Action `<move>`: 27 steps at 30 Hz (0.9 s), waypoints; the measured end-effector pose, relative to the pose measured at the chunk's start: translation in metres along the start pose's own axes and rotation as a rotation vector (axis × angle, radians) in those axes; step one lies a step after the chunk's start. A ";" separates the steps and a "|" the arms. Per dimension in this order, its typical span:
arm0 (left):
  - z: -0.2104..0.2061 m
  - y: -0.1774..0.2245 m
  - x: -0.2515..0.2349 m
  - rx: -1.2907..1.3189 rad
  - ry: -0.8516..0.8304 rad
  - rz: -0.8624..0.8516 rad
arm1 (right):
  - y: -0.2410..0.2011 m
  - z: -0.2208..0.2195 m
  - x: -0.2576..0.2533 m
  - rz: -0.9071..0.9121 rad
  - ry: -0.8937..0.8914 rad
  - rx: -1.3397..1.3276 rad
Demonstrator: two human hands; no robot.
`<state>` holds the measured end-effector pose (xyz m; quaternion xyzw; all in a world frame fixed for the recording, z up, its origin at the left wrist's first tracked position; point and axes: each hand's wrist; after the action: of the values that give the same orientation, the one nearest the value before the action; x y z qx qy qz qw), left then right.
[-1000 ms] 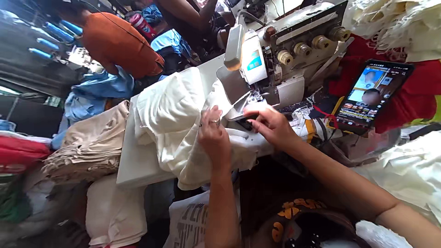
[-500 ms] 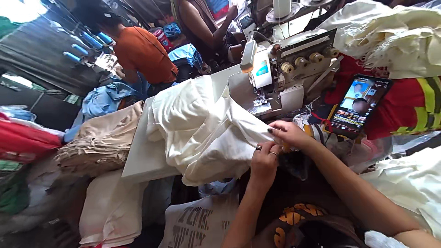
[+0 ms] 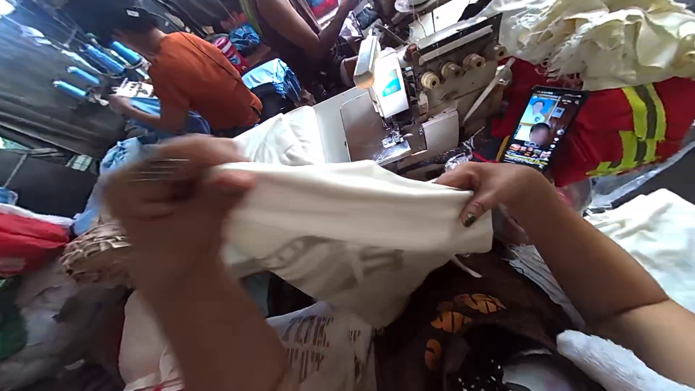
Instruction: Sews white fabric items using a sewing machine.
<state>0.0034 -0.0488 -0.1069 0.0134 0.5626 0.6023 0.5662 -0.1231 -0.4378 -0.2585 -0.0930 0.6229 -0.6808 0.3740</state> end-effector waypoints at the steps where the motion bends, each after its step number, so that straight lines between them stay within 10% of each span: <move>1: 0.028 0.005 0.004 -0.002 0.025 -0.033 | 0.002 0.006 0.002 -0.023 0.007 0.006; 6: 0.073 0.005 -0.011 -0.565 0.200 0.073 | 0.012 0.011 -0.015 -0.069 0.416 -0.227; 10: 0.021 -0.045 -0.001 -0.943 0.185 0.491 | 0.047 -0.009 -0.046 -0.177 0.600 -0.437; 19: -0.121 -0.133 -0.013 -0.215 -0.284 0.387 | 0.060 -0.029 -0.045 -0.253 0.491 -0.243; 27: -0.121 -0.136 -0.045 0.184 -0.142 0.507 | 0.059 -0.024 -0.029 -0.329 0.637 -0.194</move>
<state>0.0308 -0.1980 -0.2173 0.2474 0.5526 0.6685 0.4318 -0.0937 -0.3974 -0.3074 -0.0103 0.7465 -0.6643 0.0365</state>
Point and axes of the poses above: each hand's wrist, its own x-axis away from the middle knuckle, its own z-axis out of the back of the hand, y = z × x, and after that the axes turned 14 degrees about x, right-handed
